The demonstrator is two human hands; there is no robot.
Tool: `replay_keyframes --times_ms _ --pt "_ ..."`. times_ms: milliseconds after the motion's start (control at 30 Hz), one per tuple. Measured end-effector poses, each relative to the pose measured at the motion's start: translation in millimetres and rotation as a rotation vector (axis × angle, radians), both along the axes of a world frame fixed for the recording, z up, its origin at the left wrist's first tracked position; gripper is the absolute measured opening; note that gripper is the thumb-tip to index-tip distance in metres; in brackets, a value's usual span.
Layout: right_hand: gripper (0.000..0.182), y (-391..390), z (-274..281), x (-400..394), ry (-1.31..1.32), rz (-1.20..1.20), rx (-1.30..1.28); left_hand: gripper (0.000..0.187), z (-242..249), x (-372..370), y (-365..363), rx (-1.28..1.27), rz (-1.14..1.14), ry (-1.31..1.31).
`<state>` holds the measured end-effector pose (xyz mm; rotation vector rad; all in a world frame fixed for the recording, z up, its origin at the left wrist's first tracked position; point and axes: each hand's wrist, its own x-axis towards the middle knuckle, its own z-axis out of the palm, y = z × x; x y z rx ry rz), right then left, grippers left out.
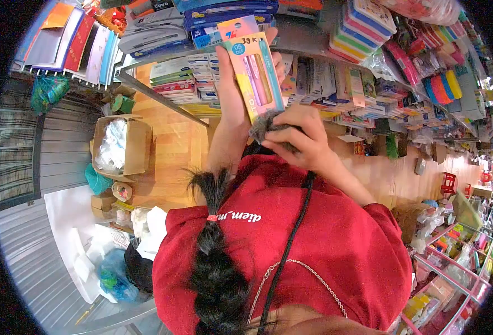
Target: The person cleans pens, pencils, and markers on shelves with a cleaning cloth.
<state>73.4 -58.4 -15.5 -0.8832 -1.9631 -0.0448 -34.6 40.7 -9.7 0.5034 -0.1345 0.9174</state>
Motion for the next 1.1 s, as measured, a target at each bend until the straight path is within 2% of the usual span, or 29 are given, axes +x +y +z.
replay_keyframes --times_ms 33,133,167,233,267,300,400,433,533,567,667,700,767,833,933,1000,1067,1100 --pt "0.020 5.2 3.6 2.6 -0.053 -0.016 0.009 0.081 -0.4 1.3 0.1 0.020 -0.045 -0.061" --pt "0.014 32.2 35.4 9.3 -0.038 -0.147 0.046 0.071 26.1 13.5 -33.8 -0.040 0.193 0.338" --pt "0.015 42.2 45.2 10.5 -0.018 -0.199 0.104 0.063 12.8 8.8 -31.4 -0.092 0.092 0.341" --pt "0.015 57.2 57.1 9.3 0.022 -0.307 0.222 0.061 23.7 8.6 -36.5 -0.200 0.110 0.352" --pt "0.015 55.8 55.1 5.9 0.036 -0.286 0.191 0.060 27.7 8.4 -38.3 -0.253 0.119 0.357" --pt "0.014 54.0 51.5 2.6 0.047 -0.261 0.161 0.063 24.5 9.8 -31.8 -0.230 0.137 0.262" --pt "0.013 38.9 24.4 -4.1 0.053 -0.112 0.050 0.069 23.0 3.2 -23.9 0.061 0.292 0.427" --pt "0.014 28.7 11.0 -6.1 0.046 -0.079 0.018 0.077 -17.7 -0.7 11.0 0.032 -0.048 0.053" --pt "0.015 18.5 5.1 -2.2 -0.021 -0.023 -0.009 0.086 -10.2 -0.5 10.6 0.069 0.091 0.174" --pt "0.015 16.9 4.8 -0.4 -0.046 -0.018 -0.009 0.077 -7.1 2.2 3.5 0.057 0.032 0.140" --pt "0.013 40.3 30.4 15.0 -0.044 -0.168 0.147 0.071 22.0 11.8 -30.1 -0.006 0.080 0.461" --pt "0.013 47.4 38.2 17.5 0.013 -0.217 0.197 0.062 14.3 10.5 -31.7 -0.086 0.066 0.471" --pt "0.012 58.4 48.7 17.1 0.124 -0.309 0.298 0.058 23.3 8.0 -36.1 -0.022 0.097 0.499" --pt "0.012 54.4 45.3 12.0 0.144 -0.342 0.233 0.057 16.0 11.6 -33.2 -0.061 0.103 0.449" --pt "0.014 38.1 18.8 -0.9 0.091 -0.303 0.115 0.061 21.0 9.3 -25.8 0.053 0.170 0.442" --pt "0.016 21.2 -2.8 -9.8 0.072 -0.209 0.039 0.066 2.5 1.9 -7.9 0.087 0.042 0.311" --pt "0.016 21.3 0.1 -8.7 0.039 -0.226 0.080 0.067 -18.4 0.6 5.3 0.109 -0.124 0.130" --pt "0.016 19.5 2.4 -7.2 0.025 -0.237 0.095 0.068 2.1 5.6 -9.5 0.031 0.103 0.343"
